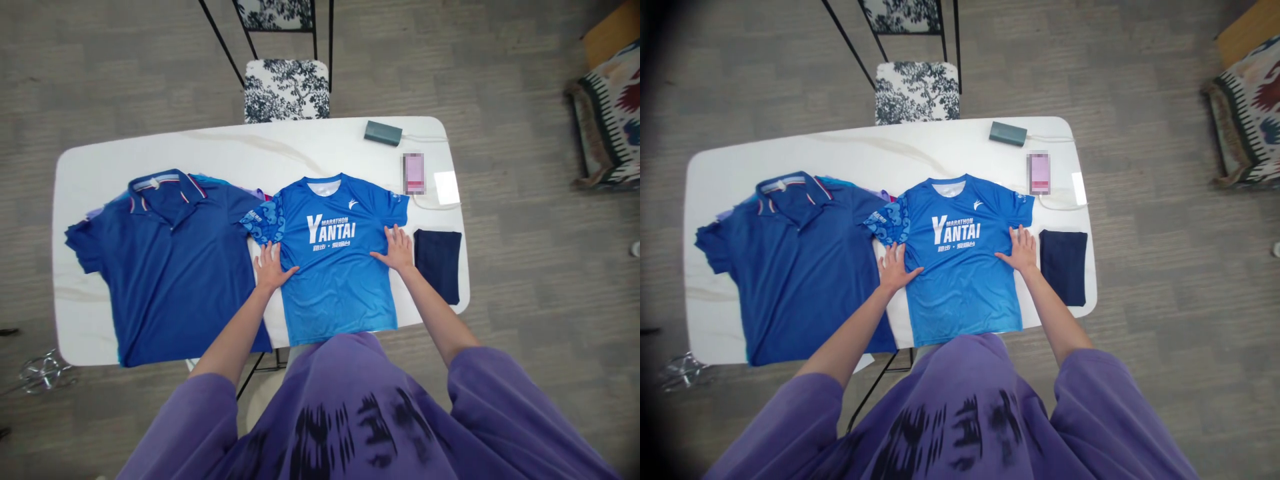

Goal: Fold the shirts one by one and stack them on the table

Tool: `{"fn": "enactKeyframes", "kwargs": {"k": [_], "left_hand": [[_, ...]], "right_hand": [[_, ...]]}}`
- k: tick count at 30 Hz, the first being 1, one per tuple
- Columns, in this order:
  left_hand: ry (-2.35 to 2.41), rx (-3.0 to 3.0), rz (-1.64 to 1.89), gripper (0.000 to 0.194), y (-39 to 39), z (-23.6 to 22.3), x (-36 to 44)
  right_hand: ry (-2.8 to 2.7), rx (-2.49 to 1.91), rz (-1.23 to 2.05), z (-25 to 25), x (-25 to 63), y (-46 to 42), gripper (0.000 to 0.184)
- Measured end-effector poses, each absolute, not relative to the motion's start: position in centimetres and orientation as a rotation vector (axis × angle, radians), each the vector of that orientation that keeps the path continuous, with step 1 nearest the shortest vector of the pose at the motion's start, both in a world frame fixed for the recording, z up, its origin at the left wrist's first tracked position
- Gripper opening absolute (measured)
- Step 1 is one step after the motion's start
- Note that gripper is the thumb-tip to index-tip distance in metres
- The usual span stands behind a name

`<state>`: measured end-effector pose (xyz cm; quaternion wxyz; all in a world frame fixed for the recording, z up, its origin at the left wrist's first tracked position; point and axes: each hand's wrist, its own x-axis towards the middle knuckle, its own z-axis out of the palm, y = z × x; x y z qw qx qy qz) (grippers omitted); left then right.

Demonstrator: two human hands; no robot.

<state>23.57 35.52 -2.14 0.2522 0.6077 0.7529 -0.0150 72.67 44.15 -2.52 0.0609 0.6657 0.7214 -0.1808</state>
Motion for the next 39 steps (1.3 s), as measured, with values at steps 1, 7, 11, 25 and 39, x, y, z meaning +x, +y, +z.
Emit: {"fn": "enactKeyframes", "kwargs": {"k": [1, 7, 11, 25, 39], "left_hand": [[2.072, 1.656, -0.014, 0.113, 35.8, -1.8, 23.2], [2.433, 1.445, 0.331, 0.085, 41.6, -0.5, 16.1], [2.383, 1.318, 0.306, 0.067, 45.7, -1.1, 9.3], [2.055, 1.382, 0.225, 0.034, 49.4, -2.4, 3.9], [1.550, 0.906, 0.683, 0.023, 53.3, 2.2, 11.6]], "right_hand": [[2.193, 2.031, -0.530, -2.1, 72.6, 43.8, 0.117], [2.277, 2.071, -0.693, 1.1, 65.0, 33.4, 0.073], [2.191, 1.959, -1.057, 1.7, 53.1, 20.3, 0.031], [1.757, 2.325, -1.030, -0.8, 33.6, 4.0, 0.021], [1.664, 2.685, -1.321, 1.7, 37.9, 2.1, 0.035]]}}
